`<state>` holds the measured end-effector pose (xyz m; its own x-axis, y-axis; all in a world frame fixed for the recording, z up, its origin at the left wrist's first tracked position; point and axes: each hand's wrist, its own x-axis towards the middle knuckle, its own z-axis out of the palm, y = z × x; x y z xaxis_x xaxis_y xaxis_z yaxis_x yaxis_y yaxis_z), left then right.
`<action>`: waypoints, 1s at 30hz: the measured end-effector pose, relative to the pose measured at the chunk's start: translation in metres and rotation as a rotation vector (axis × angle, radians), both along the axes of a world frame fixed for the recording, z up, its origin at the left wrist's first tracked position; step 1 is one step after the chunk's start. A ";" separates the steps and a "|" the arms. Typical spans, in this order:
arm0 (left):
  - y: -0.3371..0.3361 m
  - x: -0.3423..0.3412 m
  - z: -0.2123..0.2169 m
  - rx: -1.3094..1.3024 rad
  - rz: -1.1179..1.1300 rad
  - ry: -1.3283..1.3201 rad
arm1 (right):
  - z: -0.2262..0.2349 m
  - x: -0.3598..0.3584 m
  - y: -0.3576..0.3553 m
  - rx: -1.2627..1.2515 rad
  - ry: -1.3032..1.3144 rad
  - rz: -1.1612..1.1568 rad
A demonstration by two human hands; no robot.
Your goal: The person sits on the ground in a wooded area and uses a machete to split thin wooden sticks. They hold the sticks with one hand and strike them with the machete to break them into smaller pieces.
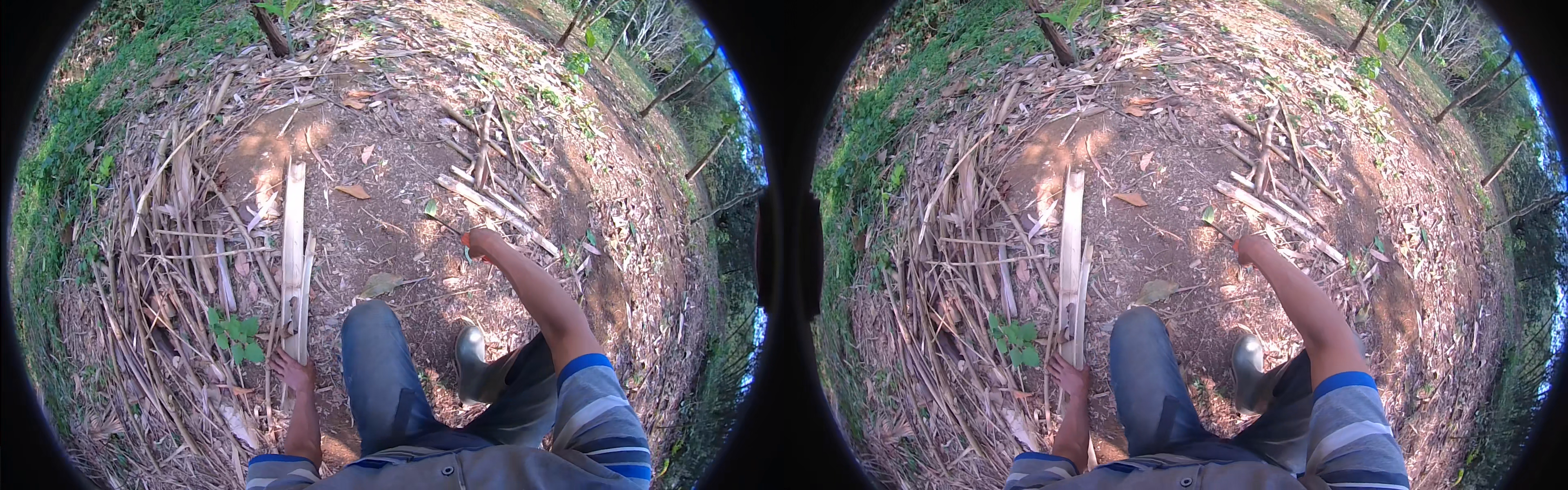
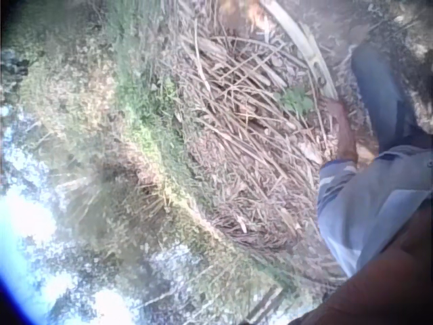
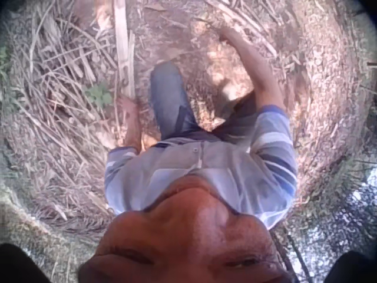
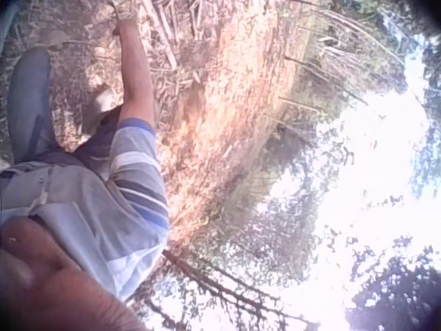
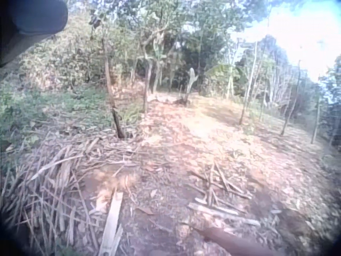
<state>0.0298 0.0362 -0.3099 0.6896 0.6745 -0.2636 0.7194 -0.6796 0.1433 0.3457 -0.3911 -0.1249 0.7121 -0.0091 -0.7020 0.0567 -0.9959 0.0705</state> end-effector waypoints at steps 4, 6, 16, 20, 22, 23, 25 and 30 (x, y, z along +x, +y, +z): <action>0.004 -0.002 -0.012 0.011 -0.029 0.048 | -0.011 -0.012 0.012 -0.085 -0.007 0.001; 0.014 0.003 -0.022 0.042 -0.033 0.062 | -0.003 -0.016 0.016 -0.049 -0.079 -0.060; 0.025 0.014 -0.046 0.056 -0.036 0.169 | -0.075 -0.062 -0.045 0.037 -0.293 -0.135; 0.027 0.004 -0.026 -0.143 0.012 0.062 | -0.146 -0.102 -0.105 0.091 -0.381 -0.124; 0.019 -0.028 0.027 -0.680 0.175 -0.299 | -0.131 -0.107 -0.113 0.234 -0.275 -0.174; 0.007 -0.037 0.058 -1.145 0.357 -0.560 | -0.143 -0.105 -0.127 0.311 -0.316 -0.189; -0.018 -0.036 0.119 -1.530 0.568 -0.765 | -0.161 -0.079 -0.157 0.539 -0.583 -0.179; -0.140 0.045 0.247 -0.476 0.014 -0.691 | -0.205 0.056 -0.209 0.213 -0.694 -0.201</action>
